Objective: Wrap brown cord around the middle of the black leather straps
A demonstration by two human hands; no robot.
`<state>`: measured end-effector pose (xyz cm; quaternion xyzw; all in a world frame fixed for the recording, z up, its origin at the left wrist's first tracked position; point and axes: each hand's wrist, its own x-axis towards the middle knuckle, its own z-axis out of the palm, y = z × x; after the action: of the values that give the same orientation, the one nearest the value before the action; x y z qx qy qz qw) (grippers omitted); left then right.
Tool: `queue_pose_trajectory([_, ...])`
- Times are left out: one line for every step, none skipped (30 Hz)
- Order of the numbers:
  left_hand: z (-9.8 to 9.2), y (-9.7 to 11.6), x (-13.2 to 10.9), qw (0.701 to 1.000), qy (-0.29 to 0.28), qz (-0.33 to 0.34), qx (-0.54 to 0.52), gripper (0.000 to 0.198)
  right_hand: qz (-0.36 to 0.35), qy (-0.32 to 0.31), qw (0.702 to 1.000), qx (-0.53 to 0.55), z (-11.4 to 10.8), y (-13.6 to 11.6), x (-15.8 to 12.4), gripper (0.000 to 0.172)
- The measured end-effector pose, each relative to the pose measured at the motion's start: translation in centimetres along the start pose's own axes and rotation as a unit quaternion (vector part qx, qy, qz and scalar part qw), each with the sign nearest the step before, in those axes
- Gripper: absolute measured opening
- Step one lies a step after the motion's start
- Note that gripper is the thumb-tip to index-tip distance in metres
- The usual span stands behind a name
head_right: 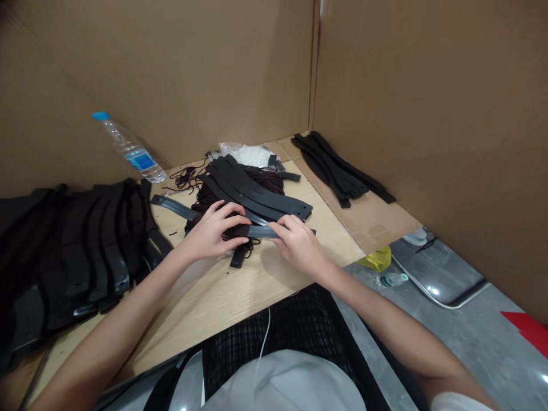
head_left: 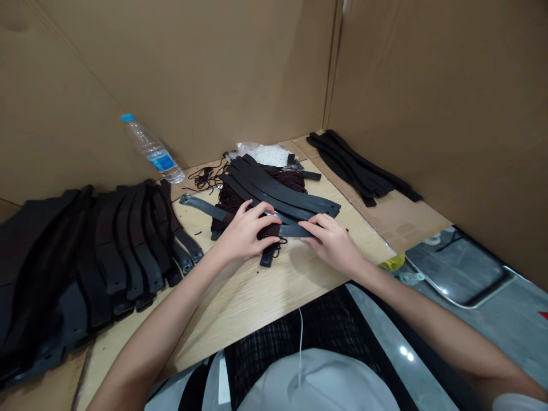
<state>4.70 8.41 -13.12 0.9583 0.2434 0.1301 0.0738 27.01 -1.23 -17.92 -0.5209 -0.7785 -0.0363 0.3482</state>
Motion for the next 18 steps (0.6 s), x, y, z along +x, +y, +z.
queue_pose_trajectory([-0.1,-0.1,0.0,1.000,-0.003,-0.003,0.003,0.029,-0.003,0.002,1.000,-0.005,-0.1,0.2,0.1,0.021])
queue_pose_trajectory([-0.3,-0.2,0.0,1.000,-0.005,-0.007,0.006,0.029,-0.007,0.004,1.000,-0.010,-0.2,0.3,0.1,0.021])
queue_pose_trajectory([-0.4,-0.3,0.0,1.000,-0.009,-0.011,0.007,0.030,-0.010,0.004,1.000,-0.015,-0.3,0.4,0.1,0.021])
queue_pose_trajectory([-0.6,-0.4,0.0,1.000,-0.015,-0.016,0.005,0.031,-0.013,0.005,1.000,-0.021,-0.4,0.5,0.1,0.021])
queue_pose_trajectory([-0.8,-0.5,0.0,0.999,-0.026,-0.020,-0.001,0.032,-0.017,0.008,0.999,-0.028,-0.4,0.5,0.0,0.021])
queue_pose_trajectory([-1.0,-0.6,0.0,0.999,-0.039,-0.024,-0.007,0.032,-0.020,0.011,0.999,-0.035,-0.4,0.5,0.0,0.021])
queue_pose_trajectory([-1.1,-0.7,-0.1,0.998,-0.054,-0.031,-0.012,0.031,-0.023,0.015,0.999,-0.042,-0.4,0.4,0.0,0.021])
queue_pose_trajectory([-1.3,-0.7,-0.1,0.997,-0.066,-0.040,-0.012,0.029,-0.024,0.019,0.998,-0.050,-0.4,0.3,0.0,0.021])
queue_pose_trajectory([-1.4,-0.7,-0.1,0.996,-0.076,-0.050,-0.005,0.027,-0.023,0.023,0.998,-0.059,-0.4,0.2,0.0,0.021])
queue_pose_trajectory([-1.6,-0.8,-0.1,0.995,-0.082,-0.061,0.007,0.026,-0.021,0.021,0.997,-0.071,-0.4,0.0,0.1,0.021])
queue_pose_trajectory([-1.6,-0.8,-0.2,0.994,-0.087,-0.070,0.024,0.024,-0.017,0.012,0.996,-0.086,-0.4,-0.2,0.3,0.021])
queue_pose_trajectory([-1.7,-0.7,-0.2,0.992,-0.088,-0.075,0.043,0.022,-0.011,-0.006,0.995,-0.103,-0.5,-0.4,0.5,0.021])
queue_pose_trajectory([-1.7,-0.7,-0.2,0.991,-0.090,-0.077,0.061,0.021,0.000,-0.032,0.992,-0.122,-0.6,-0.6,0.8,0.021])
queue_pose_trajectory([-1.6,-0.7,-0.2,0.990,-0.090,-0.076,0.079,0.020,0.013,-0.064,0.988,-0.141,-0.8,-0.8,1.1,0.020])
queue_pose_trajectory([-1.5,-0.7,-0.2,0.989,-0.088,-0.073,0.096,0.019,0.028,-0.098,0.982,-0.157,-1.0,-1.0,1.3,0.019])
queue_pose_trajectory([-1.4,-0.7,-0.1,0.988,-0.086,-0.069,0.111,0.017,0.042,-0.130,0.976,-0.171,-1.2,-1.2,1.6,0.018])
queue_pose_trajectory([-1.3,-0.6,-0.1,0.987,-0.085,-0.065,0.124,0.016,0.051,-0.157,0.970,-0.180,-1.4,-1.2,1.7,0.017])
queue_pose_trajectory([-1.1,-0.6,-0.1,0.985,-0.086,-0.061,0.135,0.014,0.053,-0.178,0.965,-0.185,-1.5,-1.3,1.8,0.016])
